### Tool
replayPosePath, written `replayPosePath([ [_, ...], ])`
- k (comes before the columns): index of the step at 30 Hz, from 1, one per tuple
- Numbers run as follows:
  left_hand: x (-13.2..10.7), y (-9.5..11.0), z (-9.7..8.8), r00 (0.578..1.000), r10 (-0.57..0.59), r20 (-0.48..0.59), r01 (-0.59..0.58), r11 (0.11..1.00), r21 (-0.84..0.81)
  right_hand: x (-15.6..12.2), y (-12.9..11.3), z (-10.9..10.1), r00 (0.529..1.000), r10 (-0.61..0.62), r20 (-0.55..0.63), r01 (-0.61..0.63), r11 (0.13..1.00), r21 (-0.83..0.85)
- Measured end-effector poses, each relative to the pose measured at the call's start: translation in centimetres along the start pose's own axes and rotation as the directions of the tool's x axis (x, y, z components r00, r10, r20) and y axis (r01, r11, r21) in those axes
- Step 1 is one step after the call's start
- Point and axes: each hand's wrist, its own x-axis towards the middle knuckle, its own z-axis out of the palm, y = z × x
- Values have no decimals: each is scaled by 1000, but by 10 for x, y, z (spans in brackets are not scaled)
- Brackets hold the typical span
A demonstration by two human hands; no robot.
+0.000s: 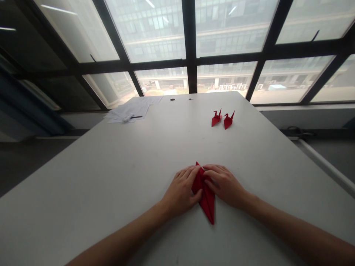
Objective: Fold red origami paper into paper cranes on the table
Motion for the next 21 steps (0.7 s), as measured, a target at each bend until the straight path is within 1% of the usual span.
replayPosePath([
  [2, 0, 0, 1, 1000, 6, 6, -6, 1000, 11, 1, 2, -2, 995, 59, -80, -59, 998, 1],
  [4, -1, 0, 3, 1000, 14, 7, -14, 999, 35, 2, 5, -3, 979, 146, -144, -151, 988, -23],
  [5, -1, -1, 4, 1000, 14, 2, -14, 999, 47, 2, 6, -4, 971, 187, -150, -194, 980, -37],
  [7, -1, -2, 5, 1000, 13, -12, -12, 998, 59, 1, 6, -4, 963, 240, -121, -249, 966, -65],
  [9, 0, -2, 4, 1000, 17, -17, -16, 999, 52, 0, 3, -3, 962, 261, -79, -268, 959, -92],
  [12, 2, 0, 2, 1000, 24, -16, -23, 999, 22, -3, -5, 0, 958, 281, -51, -285, 954, -90],
  [16, 3, 1, 1, 999, 19, -29, -19, 1000, 1, -5, -12, 3, 951, 306, -43, -307, 952, -19],
  [21, 1, 2, 2, 999, 32, -13, -31, 999, 20, -5, -9, 3, 950, 307, -51, -302, 949, 89],
])
